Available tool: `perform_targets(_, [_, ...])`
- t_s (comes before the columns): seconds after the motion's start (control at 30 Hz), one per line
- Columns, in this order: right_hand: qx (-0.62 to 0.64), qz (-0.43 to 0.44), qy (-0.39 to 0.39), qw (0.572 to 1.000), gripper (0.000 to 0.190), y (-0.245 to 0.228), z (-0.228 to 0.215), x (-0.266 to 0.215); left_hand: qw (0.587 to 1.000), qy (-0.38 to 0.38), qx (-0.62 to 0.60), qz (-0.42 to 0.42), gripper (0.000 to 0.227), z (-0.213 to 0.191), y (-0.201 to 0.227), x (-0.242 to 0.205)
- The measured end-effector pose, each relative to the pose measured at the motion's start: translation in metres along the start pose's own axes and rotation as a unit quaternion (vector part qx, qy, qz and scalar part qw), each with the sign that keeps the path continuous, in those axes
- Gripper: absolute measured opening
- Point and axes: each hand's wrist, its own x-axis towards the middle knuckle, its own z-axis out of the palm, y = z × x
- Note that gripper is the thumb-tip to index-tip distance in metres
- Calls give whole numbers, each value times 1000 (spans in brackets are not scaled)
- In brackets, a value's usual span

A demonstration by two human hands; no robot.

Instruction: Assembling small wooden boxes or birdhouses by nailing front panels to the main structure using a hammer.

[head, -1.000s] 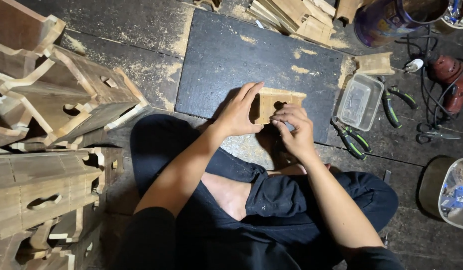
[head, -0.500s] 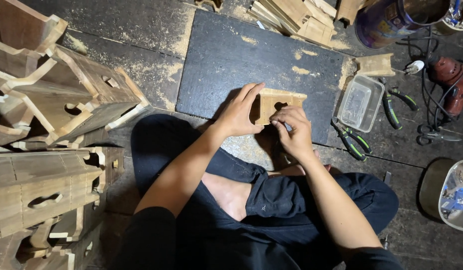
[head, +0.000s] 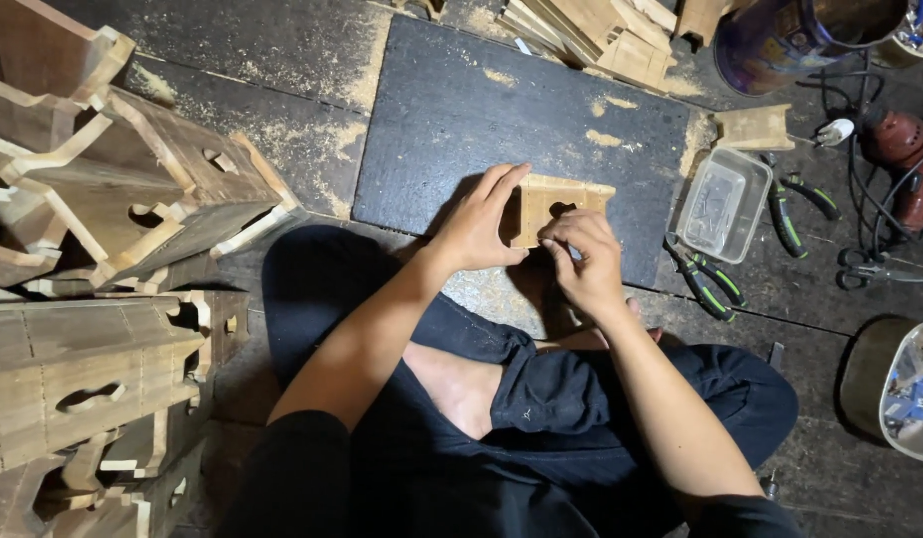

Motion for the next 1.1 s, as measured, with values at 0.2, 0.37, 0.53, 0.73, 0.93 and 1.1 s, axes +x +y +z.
perform_targets(0.2, [-1,2,6,1000,7,-1,0,0,1000,-9,1,-11,121,2,-4,2])
perform_targets(0.37, [-2,0,1,1000,6,-2,2,1,1000,-8,1,-16,120,-1,0,1])
perform_targets(0.53, [0,6,-7,1000,6,-3,0,1,1000,-11,5,-19,120,-2,1,1])
perform_targets(0.73, [19,18,-6,1000,6,-13,-2,3,1000,-5,1,-8,119,1,-2,2])
perform_targets(0.93, [59,95,21,993,6,-15,-9,-6,1000,-8,-19,-5,119,1,0,1])
perform_targets(1.1, [29,70,-36,996,26,-8,-8,-10,1000,-11,-18,-9,118,0,-2,1])
